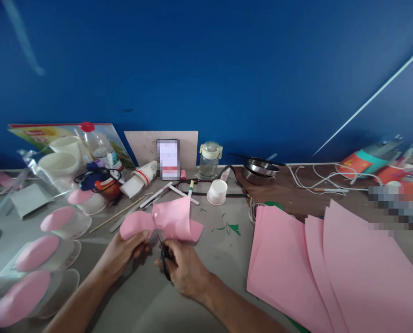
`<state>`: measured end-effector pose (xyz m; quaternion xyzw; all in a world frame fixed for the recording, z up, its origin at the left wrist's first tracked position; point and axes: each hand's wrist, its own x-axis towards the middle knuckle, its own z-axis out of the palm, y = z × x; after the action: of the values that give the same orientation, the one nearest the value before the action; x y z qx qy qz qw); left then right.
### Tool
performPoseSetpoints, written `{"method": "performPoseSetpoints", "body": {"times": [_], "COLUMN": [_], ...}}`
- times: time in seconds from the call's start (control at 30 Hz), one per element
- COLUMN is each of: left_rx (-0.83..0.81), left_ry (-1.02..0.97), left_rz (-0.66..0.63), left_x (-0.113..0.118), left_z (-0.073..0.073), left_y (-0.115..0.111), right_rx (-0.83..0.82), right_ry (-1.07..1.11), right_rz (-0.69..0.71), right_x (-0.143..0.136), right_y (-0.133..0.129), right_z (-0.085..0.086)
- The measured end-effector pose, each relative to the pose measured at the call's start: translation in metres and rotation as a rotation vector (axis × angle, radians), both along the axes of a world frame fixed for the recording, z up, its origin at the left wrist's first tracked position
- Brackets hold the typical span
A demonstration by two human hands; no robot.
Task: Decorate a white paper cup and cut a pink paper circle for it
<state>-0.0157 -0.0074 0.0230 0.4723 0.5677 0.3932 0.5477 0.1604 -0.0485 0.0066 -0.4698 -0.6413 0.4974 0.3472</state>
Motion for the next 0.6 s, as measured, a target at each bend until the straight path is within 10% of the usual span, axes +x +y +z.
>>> {"method": "performPoseSetpoints", "body": {"times": [0.6], "left_rx": [-0.068], "left_ry": [0.187], "left_rz": [-0.102], "left_x": [-0.032], "left_z": [0.001], "left_y": [0.013], "right_rx": [-0.051], "right_ry": [-0.01], "right_rz": [0.131], "right_x": [0.008], "right_y": [0.007], "right_z": [0.008]}}
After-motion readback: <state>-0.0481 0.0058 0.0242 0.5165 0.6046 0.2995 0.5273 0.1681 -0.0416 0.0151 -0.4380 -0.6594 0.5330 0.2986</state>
